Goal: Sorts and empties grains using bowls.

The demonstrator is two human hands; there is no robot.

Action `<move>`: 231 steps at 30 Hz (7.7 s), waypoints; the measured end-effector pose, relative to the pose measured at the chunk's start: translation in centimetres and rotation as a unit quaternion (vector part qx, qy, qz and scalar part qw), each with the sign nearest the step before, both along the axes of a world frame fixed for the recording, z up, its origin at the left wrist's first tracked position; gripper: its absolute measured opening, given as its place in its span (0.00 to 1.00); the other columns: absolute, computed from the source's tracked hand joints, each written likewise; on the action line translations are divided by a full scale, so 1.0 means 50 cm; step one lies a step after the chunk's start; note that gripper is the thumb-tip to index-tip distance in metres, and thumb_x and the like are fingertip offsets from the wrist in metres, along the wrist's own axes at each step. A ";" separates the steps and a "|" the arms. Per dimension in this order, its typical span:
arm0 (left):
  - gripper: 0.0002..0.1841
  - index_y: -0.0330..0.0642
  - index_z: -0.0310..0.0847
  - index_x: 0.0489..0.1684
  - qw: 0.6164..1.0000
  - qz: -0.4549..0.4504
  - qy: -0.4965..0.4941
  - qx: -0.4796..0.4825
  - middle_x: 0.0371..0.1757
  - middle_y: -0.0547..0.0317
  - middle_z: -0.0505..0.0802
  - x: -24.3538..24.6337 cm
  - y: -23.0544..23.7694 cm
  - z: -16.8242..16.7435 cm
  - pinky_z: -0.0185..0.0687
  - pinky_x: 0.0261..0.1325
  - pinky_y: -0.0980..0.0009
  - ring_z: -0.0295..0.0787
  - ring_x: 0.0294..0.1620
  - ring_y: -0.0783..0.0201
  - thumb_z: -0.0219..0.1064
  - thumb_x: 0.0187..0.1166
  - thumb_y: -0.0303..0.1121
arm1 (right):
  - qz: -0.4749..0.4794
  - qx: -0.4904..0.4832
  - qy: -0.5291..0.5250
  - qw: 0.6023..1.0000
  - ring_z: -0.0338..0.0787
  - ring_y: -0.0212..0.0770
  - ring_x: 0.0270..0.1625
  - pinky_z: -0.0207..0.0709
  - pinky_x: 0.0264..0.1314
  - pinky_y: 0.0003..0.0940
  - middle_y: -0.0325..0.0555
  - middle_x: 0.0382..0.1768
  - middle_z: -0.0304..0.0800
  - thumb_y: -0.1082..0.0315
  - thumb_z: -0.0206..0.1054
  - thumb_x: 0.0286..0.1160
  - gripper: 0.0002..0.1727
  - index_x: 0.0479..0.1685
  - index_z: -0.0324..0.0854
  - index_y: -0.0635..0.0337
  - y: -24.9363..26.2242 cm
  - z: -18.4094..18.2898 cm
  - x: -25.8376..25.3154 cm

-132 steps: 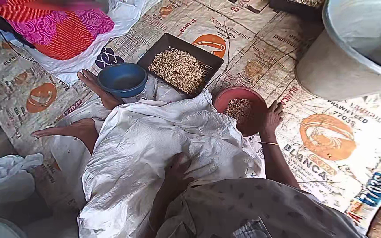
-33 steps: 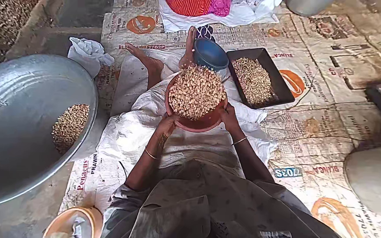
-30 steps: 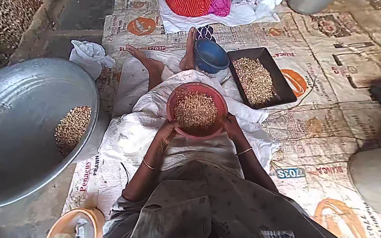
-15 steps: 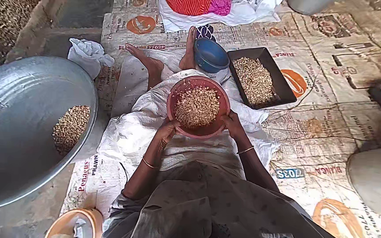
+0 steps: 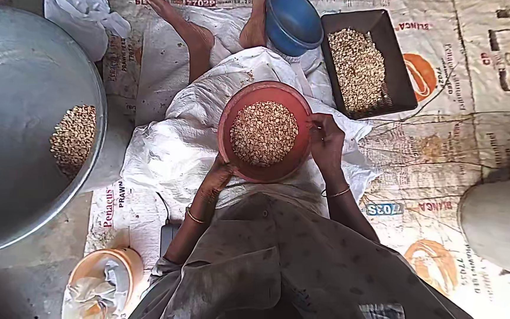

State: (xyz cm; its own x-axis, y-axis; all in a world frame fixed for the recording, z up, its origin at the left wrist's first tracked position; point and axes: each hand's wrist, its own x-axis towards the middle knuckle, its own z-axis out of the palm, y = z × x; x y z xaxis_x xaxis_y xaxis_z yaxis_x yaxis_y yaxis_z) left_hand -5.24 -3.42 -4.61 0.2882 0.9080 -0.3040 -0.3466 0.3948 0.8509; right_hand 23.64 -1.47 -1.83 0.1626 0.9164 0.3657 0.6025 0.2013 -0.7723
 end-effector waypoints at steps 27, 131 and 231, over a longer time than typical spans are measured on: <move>0.31 0.48 0.64 0.73 1.000 -0.005 -0.007 -0.007 0.53 0.69 0.92 -0.009 0.003 -0.020 0.92 0.55 0.70 0.92 0.50 0.72 0.63 0.70 0.14 | 0.161 -0.067 0.061 0.983 0.95 0.34 0.49 0.93 0.51 0.32 0.55 0.61 0.88 0.76 0.49 0.90 0.18 0.68 0.80 0.71 0.082 0.088 -0.058; 0.39 0.45 0.56 0.75 0.997 -0.061 -0.047 0.011 0.57 0.64 0.91 -0.011 0.012 -0.040 0.92 0.58 0.66 0.93 0.55 0.68 0.71 0.63 0.15 | 0.181 -0.141 -0.243 0.943 0.91 0.66 0.57 0.85 0.61 0.54 0.68 0.53 0.88 0.76 0.63 0.78 0.08 0.47 0.86 0.72 0.041 -0.069 -0.178; 0.46 0.47 0.51 0.85 0.996 -0.074 0.004 0.047 0.65 0.64 0.88 0.002 0.001 -0.011 0.89 0.64 0.67 0.90 0.60 0.70 0.73 0.64 0.15 | 0.058 -0.201 -0.199 0.957 0.94 0.66 0.48 0.83 0.55 0.62 0.65 0.44 0.94 0.74 0.62 0.80 0.15 0.58 0.88 0.67 0.053 -0.053 -0.082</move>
